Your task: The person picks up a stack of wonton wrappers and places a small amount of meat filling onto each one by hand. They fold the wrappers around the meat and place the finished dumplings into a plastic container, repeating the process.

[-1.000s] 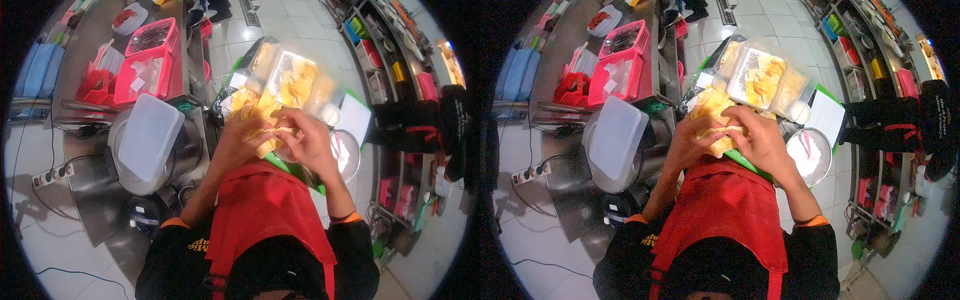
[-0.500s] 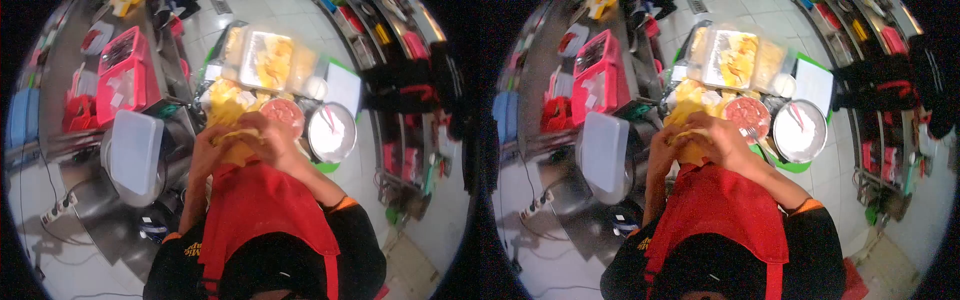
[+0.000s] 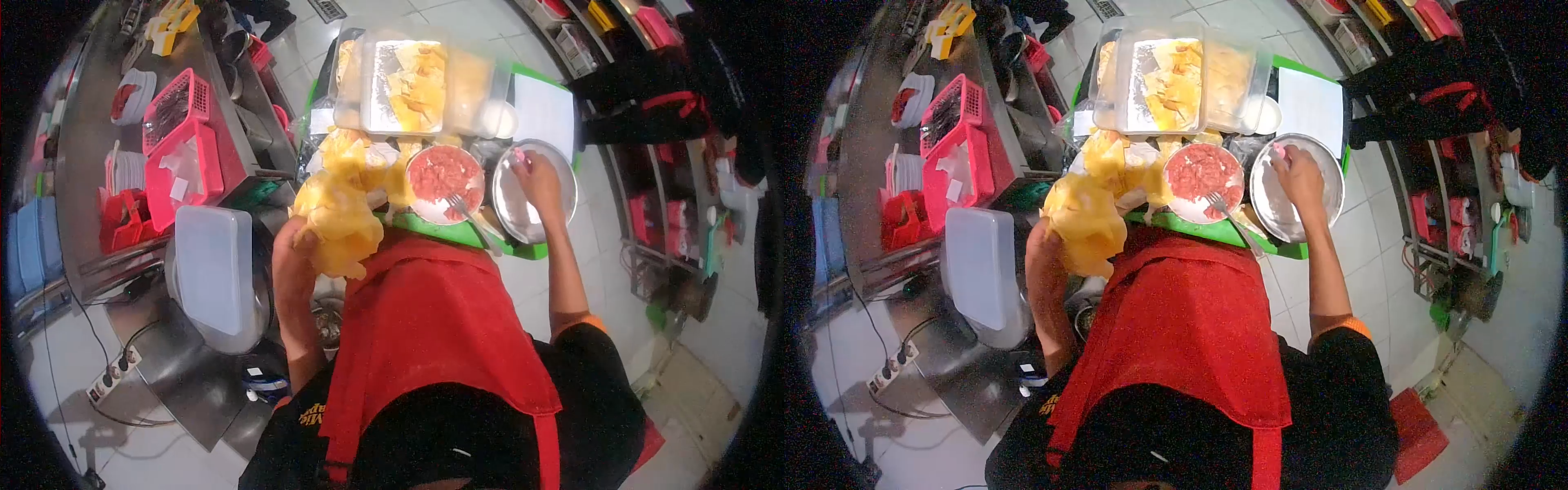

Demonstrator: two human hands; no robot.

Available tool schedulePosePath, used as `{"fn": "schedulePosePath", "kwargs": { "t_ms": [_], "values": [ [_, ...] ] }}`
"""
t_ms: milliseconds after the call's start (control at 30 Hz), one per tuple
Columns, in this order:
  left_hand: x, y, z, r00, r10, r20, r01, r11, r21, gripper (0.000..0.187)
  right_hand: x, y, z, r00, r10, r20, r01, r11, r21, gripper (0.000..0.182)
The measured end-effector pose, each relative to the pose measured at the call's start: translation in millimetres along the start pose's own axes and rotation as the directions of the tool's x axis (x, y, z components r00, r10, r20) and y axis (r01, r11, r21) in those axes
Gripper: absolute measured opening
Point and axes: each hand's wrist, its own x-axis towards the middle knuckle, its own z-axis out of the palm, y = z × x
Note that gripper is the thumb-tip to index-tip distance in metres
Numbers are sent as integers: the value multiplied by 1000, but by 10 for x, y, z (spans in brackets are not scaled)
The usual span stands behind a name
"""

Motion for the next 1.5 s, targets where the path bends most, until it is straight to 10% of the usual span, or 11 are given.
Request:
{"fn": "schedulePosePath", "kwargs": {
  "t_ms": [333, 533, 767, 1000, 1267, 1500],
  "values": [
    [-8, 74, 90, 994, 53, 99, -24, 960, -278, 54, -146, 435, -448, 909, 165, -382, -69, 965, 253, 21],
    [79, 87, 184, 999, -23, -32, 16, 981, -195, 60, -301, 556, 94, 922, 248, -296, -65, 855, 514, 16],
    [157, 92, 171, 999, 18, 39, -10, 983, -181, 59, -433, 506, -52, 835, 551, -5, -278, 429, 860, 13],
    [177, 144, 193, 999, -11, -51, 4, 990, -140, 56, -626, 746, -304, 775, 629, 58, -168, 117, 979, 16],
    [127, 164, 130, 998, 48, 29, -39, 967, -250, 54, 146, -200, -721, 950, 301, -85, 61, 88, 994, 13],
    [-91, 140, 22, 999, 42, -35, -51, 948, -314, 58, 1360, -1468, -56, 993, -42, -111, 118, 468, 876, 14]
  ]
}}
